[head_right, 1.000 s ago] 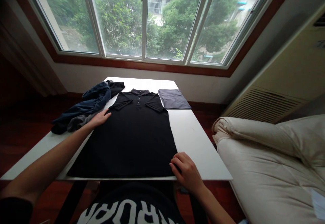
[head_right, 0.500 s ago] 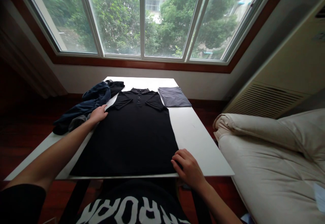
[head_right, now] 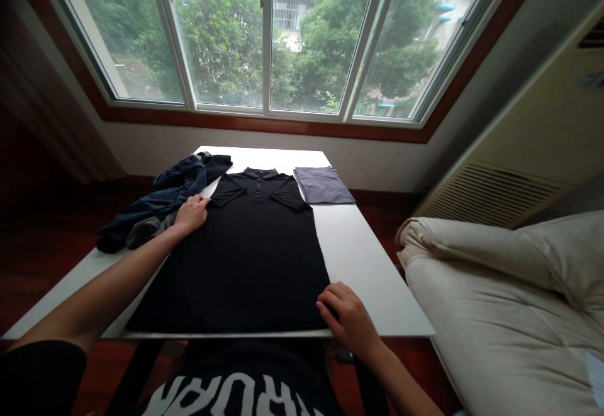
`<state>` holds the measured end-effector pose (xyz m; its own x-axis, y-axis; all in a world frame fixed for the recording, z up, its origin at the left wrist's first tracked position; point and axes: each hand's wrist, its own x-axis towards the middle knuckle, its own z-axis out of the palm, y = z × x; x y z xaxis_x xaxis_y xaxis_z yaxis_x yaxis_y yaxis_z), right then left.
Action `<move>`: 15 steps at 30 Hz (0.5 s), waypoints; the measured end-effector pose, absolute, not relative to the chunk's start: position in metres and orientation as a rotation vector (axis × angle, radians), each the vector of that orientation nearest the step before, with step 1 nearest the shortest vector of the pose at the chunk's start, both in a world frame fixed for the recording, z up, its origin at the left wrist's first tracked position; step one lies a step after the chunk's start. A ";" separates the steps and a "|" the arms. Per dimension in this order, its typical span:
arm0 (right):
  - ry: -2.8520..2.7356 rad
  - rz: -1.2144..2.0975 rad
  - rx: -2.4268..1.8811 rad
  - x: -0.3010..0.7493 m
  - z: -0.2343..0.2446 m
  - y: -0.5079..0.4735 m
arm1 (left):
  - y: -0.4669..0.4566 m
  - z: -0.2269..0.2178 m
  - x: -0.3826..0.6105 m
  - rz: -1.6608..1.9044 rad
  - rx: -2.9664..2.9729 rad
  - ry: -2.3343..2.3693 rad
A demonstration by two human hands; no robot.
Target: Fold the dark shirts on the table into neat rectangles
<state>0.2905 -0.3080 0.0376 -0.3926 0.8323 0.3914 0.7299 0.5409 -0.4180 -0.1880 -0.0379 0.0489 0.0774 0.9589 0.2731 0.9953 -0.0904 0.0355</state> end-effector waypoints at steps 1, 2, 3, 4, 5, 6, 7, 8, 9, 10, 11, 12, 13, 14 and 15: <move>-2.219 0.241 -1.254 0.288 0.039 -0.306 | -0.036 0.046 -0.185 -0.348 -2.240 -1.984; -2.220 0.242 -1.249 0.286 0.041 -0.303 | -0.034 0.042 -0.183 -0.347 -2.290 -1.984; -2.220 0.243 -1.246 0.283 0.042 -0.299 | -0.033 0.038 -0.180 -0.342 -2.324 -2.002; -2.222 0.239 -1.244 0.280 0.043 -0.294 | -0.032 0.034 -0.178 -0.338 -2.339 -2.031; -2.229 0.230 -1.243 0.278 0.043 -0.290 | -0.031 0.031 -0.176 -0.340 -2.336 -2.063; -2.245 0.216 -1.246 0.275 0.043 -0.285 | -0.032 0.027 -0.175 -0.347 -2.319 -2.091; -2.271 0.200 -1.255 0.273 0.041 -0.280 | -0.033 0.024 -0.174 -0.356 -2.299 -2.111; -2.304 0.187 -1.267 0.272 0.040 -0.276 | -0.035 0.021 -0.174 -0.362 -2.283 -2.119; -2.343 0.178 -1.282 0.272 0.037 -0.273 | -0.037 0.019 -0.175 -0.360 -2.278 -2.116; -2.381 0.175 -1.301 0.272 0.035 -0.271 | -0.040 0.017 -0.177 -0.350 -2.282 -2.105; -2.414 0.178 -1.320 0.273 0.033 -0.269 | -0.043 0.015 -0.181 -0.333 -2.295 -2.087; -2.439 0.184 -1.337 0.275 0.032 -0.269 | -0.046 0.012 -0.185 -0.313 -2.312 -2.068; -2.453 0.191 -1.351 0.277 0.031 -0.268 | -0.050 0.010 -0.191 -0.292 -2.328 -2.050; -2.460 0.199 -1.363 0.279 0.032 -0.268 | -0.053 0.007 -0.197 -0.272 -2.344 -2.033; -2.457 0.208 -1.373 0.281 0.033 -0.266 | -0.055 0.004 -0.205 -0.253 -2.367 -2.010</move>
<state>0.2810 -0.2662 0.0329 -0.4881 0.8489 0.2028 0.8026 0.5279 -0.2778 -0.2046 -0.0554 0.0043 0.1542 0.9781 0.1401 0.9823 -0.1671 0.0851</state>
